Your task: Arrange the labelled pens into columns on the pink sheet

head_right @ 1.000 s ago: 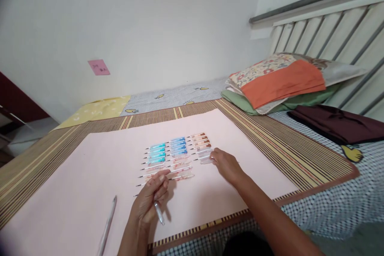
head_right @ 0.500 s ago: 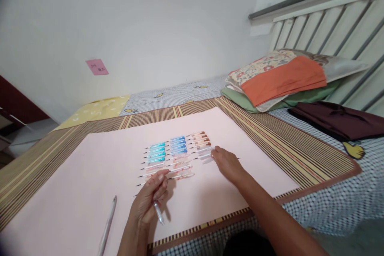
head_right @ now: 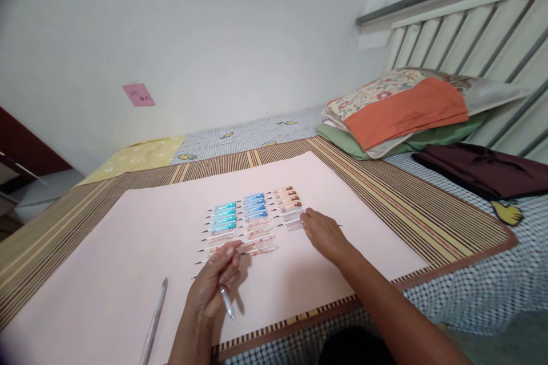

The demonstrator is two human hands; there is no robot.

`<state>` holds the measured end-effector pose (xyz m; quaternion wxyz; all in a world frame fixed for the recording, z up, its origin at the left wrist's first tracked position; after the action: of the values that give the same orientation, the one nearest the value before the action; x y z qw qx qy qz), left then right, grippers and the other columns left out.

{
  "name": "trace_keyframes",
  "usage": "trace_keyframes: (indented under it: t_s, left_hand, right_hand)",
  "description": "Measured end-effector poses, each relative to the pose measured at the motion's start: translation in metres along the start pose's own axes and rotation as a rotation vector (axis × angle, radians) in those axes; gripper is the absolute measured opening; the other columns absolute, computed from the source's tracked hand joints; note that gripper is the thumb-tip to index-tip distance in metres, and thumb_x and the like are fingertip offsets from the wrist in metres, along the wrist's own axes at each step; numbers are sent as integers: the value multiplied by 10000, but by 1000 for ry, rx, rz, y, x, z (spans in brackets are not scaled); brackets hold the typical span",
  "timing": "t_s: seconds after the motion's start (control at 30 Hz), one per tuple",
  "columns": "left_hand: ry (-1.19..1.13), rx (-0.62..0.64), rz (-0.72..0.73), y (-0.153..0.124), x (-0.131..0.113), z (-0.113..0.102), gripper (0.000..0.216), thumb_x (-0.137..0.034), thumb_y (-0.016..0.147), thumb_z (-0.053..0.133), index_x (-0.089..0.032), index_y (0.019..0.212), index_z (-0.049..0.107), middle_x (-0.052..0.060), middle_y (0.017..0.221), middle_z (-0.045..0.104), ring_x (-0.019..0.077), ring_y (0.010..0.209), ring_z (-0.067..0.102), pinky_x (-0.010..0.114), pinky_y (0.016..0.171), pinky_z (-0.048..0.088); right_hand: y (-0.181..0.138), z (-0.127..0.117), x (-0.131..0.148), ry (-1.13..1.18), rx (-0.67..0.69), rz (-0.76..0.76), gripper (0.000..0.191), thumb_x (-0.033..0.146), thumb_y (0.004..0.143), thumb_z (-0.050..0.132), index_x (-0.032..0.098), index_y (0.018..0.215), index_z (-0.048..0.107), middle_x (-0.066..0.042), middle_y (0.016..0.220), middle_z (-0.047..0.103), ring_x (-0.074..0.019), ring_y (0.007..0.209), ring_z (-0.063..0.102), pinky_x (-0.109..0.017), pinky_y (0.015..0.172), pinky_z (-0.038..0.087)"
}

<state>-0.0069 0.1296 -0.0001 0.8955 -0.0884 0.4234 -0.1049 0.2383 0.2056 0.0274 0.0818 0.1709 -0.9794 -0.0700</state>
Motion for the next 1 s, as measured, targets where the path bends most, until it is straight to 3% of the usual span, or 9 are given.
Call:
trace_keyframes:
  t_s: [0.13,0.27,0.33,0.47,0.53,0.67,0.83,1.0]
  left_hand:
    - [10,-11,10,-2,-5,1,353,-293,730,808,-96,1004,706,-7,655,584,-25,416,201,126,409,198]
    - [-22,-5,23,-3,-8,2,345,-297,739,803,-97,1004,709,-14,660,582,-26,411,197,134,409,217]
    - [-45,0,19,-3,-9,3,330,-291,741,802,-97,993,713,-17,653,578,-25,411,199,132,407,217]
    - [-55,2,21,-5,-11,2,332,-286,736,804,-99,997,718,-10,658,587,-21,415,213,125,398,211]
    - [-55,-6,21,-5,-12,0,345,-288,731,808,-101,1006,716,-12,661,588,-22,415,215,121,395,210]
    - [-53,-12,27,-4,-13,-2,361,-299,726,812,-96,1007,711,-17,653,581,-27,411,212,114,393,206]
    - [-51,-16,18,-5,-12,-2,370,-313,732,810,-95,1012,706,-20,665,582,-29,410,209,112,392,209]
    - [-59,-23,17,-5,-12,-1,367,-317,725,814,-100,1001,705,-24,660,579,-27,408,216,114,393,215]
  right_hand:
    - [-5,-21,-3,119,-85,25,135,214,939,446,213,924,580,-59,975,613,-185,785,576,-286,644,372]
    - [-12,-64,-13,586,-266,117,365,391,998,321,214,863,611,-59,875,628,-196,780,570,-316,714,431]
    - [-14,-71,-18,828,-299,190,421,470,979,352,208,847,653,-42,763,602,-190,731,554,-308,675,435]
    - [-17,-36,-19,1197,-187,312,466,589,908,445,189,874,682,44,525,416,-134,491,403,-277,503,343]
    - [-18,-11,-18,1310,-144,308,463,613,857,509,176,842,664,48,508,444,-123,465,407,-270,485,338]
    - [-20,16,-26,1149,-104,275,300,472,813,597,177,786,645,33,576,526,-119,503,437,-254,493,324]
    - [-21,11,-32,812,-65,190,156,306,827,550,202,847,665,29,629,553,-159,595,498,-271,568,368]
    - [-19,3,-25,543,-141,-18,124,202,849,526,222,815,643,-43,890,657,-223,886,579,-350,810,438]
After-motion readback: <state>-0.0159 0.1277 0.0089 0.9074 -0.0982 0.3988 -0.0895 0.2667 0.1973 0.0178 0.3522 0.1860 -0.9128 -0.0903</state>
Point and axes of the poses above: each hand's wrist, its own y-axis towards the middle knuckle, its own z-axis out of the palm, x = y × z, the point moved 8 cm from there along y, towards the middle knuckle
